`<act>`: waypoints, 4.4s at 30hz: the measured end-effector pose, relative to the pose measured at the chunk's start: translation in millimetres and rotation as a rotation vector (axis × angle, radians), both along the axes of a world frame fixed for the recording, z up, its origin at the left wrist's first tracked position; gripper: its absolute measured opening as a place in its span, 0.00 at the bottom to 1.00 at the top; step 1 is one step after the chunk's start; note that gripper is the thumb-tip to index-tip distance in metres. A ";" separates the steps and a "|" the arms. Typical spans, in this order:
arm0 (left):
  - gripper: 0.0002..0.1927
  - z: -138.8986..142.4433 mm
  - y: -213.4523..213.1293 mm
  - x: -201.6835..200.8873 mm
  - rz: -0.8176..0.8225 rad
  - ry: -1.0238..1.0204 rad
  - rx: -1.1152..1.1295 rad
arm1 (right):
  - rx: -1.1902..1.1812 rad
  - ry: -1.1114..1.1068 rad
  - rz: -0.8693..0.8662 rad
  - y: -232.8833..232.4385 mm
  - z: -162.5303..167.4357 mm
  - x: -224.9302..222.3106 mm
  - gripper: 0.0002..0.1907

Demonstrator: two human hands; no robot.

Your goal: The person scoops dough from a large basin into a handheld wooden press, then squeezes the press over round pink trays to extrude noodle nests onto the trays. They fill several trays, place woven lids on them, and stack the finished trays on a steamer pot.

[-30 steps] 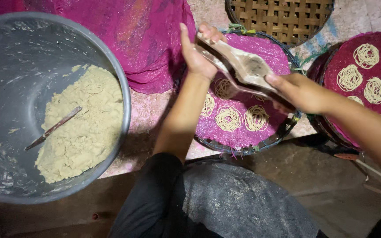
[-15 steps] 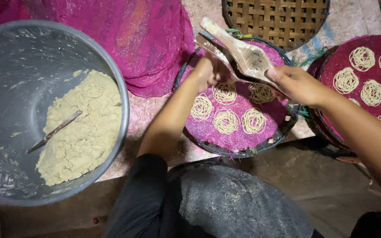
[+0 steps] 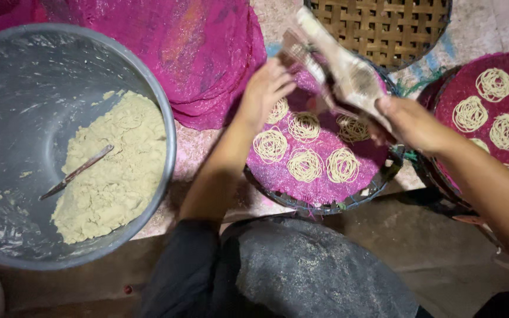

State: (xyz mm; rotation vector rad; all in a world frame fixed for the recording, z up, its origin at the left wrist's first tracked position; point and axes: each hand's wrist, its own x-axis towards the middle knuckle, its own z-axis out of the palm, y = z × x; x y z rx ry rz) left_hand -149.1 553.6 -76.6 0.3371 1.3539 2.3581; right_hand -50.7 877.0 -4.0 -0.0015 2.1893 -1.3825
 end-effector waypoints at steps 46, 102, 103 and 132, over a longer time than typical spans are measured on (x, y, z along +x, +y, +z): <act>0.28 11.8 50.1 -135.1 -0.102 -0.435 -0.354 | 0.289 0.195 -0.060 -14.4 8.3 -126.0 0.26; 0.10 49.7 -518.9 194.5 0.310 -0.010 -0.310 | 0.415 1.810 0.543 -573.7 167.5 -34.5 0.26; 0.09 57.5 -522.3 192.2 0.417 0.041 -0.418 | 0.078 1.368 0.523 -583.5 161.0 -27.3 0.29; 0.26 103.3 -550.7 176.4 1.167 0.495 -0.797 | 0.412 1.096 0.848 -649.0 65.2 -33.5 0.18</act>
